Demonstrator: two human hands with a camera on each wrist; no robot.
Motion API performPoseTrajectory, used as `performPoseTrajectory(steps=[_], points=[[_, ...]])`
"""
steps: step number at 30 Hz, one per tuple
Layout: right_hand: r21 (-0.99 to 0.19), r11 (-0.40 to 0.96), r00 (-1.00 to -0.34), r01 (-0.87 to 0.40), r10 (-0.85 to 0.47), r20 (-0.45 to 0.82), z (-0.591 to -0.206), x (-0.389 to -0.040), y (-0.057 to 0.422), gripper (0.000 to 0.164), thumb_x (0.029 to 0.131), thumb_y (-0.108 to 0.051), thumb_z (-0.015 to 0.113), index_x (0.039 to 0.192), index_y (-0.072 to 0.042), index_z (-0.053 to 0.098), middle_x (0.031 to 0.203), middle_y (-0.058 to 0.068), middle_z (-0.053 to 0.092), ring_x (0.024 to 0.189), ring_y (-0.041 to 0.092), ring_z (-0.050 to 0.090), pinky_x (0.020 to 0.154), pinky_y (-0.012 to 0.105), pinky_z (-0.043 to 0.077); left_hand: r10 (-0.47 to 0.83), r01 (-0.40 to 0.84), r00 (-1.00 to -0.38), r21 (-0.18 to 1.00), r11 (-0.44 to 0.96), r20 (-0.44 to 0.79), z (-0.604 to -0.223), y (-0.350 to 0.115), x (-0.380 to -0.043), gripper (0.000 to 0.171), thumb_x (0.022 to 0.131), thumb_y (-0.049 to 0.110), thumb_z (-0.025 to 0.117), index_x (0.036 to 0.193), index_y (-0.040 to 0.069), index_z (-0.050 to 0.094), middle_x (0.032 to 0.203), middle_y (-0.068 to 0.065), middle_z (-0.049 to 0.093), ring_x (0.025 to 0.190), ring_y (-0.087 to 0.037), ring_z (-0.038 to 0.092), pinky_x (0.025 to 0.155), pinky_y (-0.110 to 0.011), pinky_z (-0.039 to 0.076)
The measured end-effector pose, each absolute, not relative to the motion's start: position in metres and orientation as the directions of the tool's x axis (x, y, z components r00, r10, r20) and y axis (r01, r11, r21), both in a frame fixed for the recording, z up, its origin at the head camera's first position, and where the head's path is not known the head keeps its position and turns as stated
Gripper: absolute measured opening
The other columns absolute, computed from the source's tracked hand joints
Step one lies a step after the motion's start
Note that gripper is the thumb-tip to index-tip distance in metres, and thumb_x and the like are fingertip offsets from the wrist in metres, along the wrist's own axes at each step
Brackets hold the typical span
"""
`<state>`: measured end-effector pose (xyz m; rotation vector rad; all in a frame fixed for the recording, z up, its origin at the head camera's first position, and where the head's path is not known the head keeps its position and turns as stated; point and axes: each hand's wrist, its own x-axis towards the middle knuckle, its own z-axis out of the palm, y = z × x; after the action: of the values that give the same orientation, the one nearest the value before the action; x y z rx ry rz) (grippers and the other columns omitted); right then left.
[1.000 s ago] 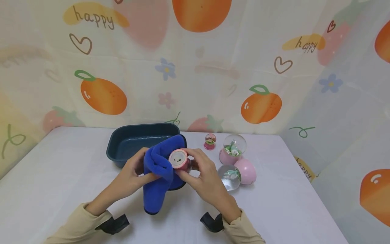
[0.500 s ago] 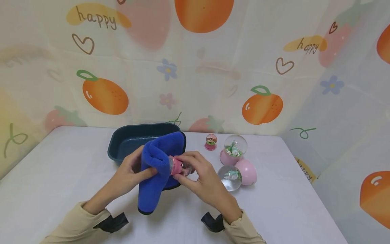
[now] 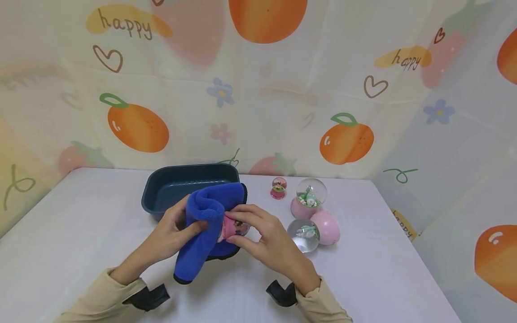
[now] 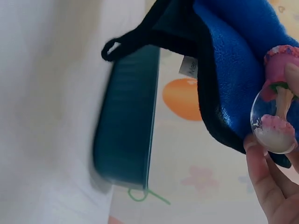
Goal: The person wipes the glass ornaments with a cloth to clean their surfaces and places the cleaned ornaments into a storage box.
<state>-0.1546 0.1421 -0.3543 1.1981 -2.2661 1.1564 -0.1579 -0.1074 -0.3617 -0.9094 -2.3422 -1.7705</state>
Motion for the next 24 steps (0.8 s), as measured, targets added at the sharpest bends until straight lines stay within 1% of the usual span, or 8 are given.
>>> performPoseTrajectory(steps=[1, 4, 7, 9, 13, 17, 21, 24], points=[[-0.503, 0.314, -0.588, -0.805, -0.536, 0.606, -0.3541, -0.1548, 0.1422, 0.043, 0.083, -0.008, 0.079, 0.124, -0.009, 0.066, 0.125, 0.007, 0.066, 0.116, 0.020, 0.062, 0.101, 0.030, 0.051, 0.408, 0.491, -0.824, 0.854, 0.170, 0.393, -0.3617, -0.1081, -0.1583, 0.043, 0.097, 0.012, 0.063, 0.136, 0.004, 0.047, 0.129, -0.018, 0.061, 0.109, -0.033, 0.068, 0.089, -0.043, 0.057], [-0.498, 0.299, -0.576, -0.814, -0.530, 0.623, -0.3540, -0.1556, 0.1421, 0.045, 0.082, -0.007, 0.080, 0.125, -0.008, 0.064, 0.123, 0.008, 0.067, 0.108, 0.018, 0.063, 0.093, 0.026, 0.053, 0.408, 0.479, -0.829, 0.862, 0.168, 0.381, -0.3619, -0.1099, -0.1595, 0.044, 0.097, 0.013, 0.063, 0.137, 0.004, 0.047, 0.131, -0.019, 0.061, 0.110, -0.034, 0.067, 0.089, -0.044, 0.057], [-0.517, 0.300, -0.593, -0.802, -0.513, 0.621, -0.3534, -0.1551, 0.1417, 0.047, 0.081, -0.007, 0.080, 0.125, -0.009, 0.062, 0.122, 0.007, 0.067, 0.101, 0.014, 0.062, 0.083, 0.023, 0.053, 0.426, 0.440, -0.836, 0.886, 0.145, 0.345, -0.3623, -0.1107, -0.1594, 0.049, 0.096, 0.016, 0.064, 0.141, 0.006, 0.046, 0.133, -0.019, 0.060, 0.112, -0.036, 0.066, 0.090, -0.048, 0.056], [-0.519, 0.312, -0.601, -0.796, -0.505, 0.619, -0.3527, -0.1543, 0.1416, 0.048, 0.081, -0.007, 0.081, 0.125, -0.009, 0.061, 0.121, 0.007, 0.067, 0.099, 0.014, 0.061, 0.079, 0.024, 0.052, 0.451, 0.413, -0.836, 0.900, 0.141, 0.313, -0.3622, -0.1101, -0.1585, 0.052, 0.096, 0.020, 0.065, 0.143, 0.008, 0.044, 0.134, -0.018, 0.059, 0.114, -0.035, 0.065, 0.091, -0.050, 0.056], [-0.506, 0.344, -0.611, -0.790, -0.507, 0.608, -0.3524, -0.1529, 0.1408, 0.046, 0.082, -0.007, 0.080, 0.124, -0.010, 0.061, 0.122, 0.005, 0.067, 0.106, 0.016, 0.062, 0.086, 0.027, 0.054, 0.482, 0.413, -0.825, 0.897, 0.158, 0.295, -0.3620, -0.1070, -0.1563, 0.054, 0.097, 0.026, 0.065, 0.143, 0.010, 0.043, 0.133, -0.016, 0.060, 0.113, -0.031, 0.064, 0.091, -0.047, 0.056], [-0.522, 0.329, -0.613, -0.787, -0.515, 0.599, -0.3535, -0.1525, 0.1404, 0.045, 0.082, -0.007, 0.080, 0.122, -0.011, 0.062, 0.122, 0.004, 0.066, 0.112, 0.017, 0.062, 0.094, 0.029, 0.053, 0.453, 0.443, -0.827, 0.882, 0.160, 0.333, -0.3617, -0.1058, -0.1554, 0.046, 0.098, 0.020, 0.063, 0.139, 0.007, 0.047, 0.129, -0.015, 0.062, 0.108, -0.028, 0.067, 0.089, -0.041, 0.057], [-0.532, 0.273, -0.587, -0.802, -0.531, 0.611, -0.3544, -0.1534, 0.1409, 0.048, 0.079, -0.006, 0.083, 0.122, -0.009, 0.061, 0.123, 0.008, 0.064, 0.114, 0.020, 0.060, 0.093, 0.027, 0.054, 0.410, 0.463, -0.836, 0.870, 0.169, 0.366, -0.3611, -0.1068, -0.1559, 0.039, 0.098, 0.012, 0.061, 0.134, 0.003, 0.050, 0.125, -0.018, 0.065, 0.104, -0.029, 0.070, 0.087, -0.038, 0.058], [-0.516, 0.257, -0.565, -0.817, -0.535, 0.628, -0.3544, -0.1546, 0.1411, 0.052, 0.076, -0.003, 0.084, 0.123, -0.009, 0.062, 0.124, 0.009, 0.062, 0.116, 0.020, 0.058, 0.093, 0.027, 0.054, 0.392, 0.466, -0.839, 0.870, 0.162, 0.377, -0.3607, -0.1079, -0.1575, 0.038, 0.098, 0.009, 0.059, 0.134, 0.000, 0.049, 0.124, -0.022, 0.065, 0.105, -0.033, 0.070, 0.086, -0.039, 0.059]])
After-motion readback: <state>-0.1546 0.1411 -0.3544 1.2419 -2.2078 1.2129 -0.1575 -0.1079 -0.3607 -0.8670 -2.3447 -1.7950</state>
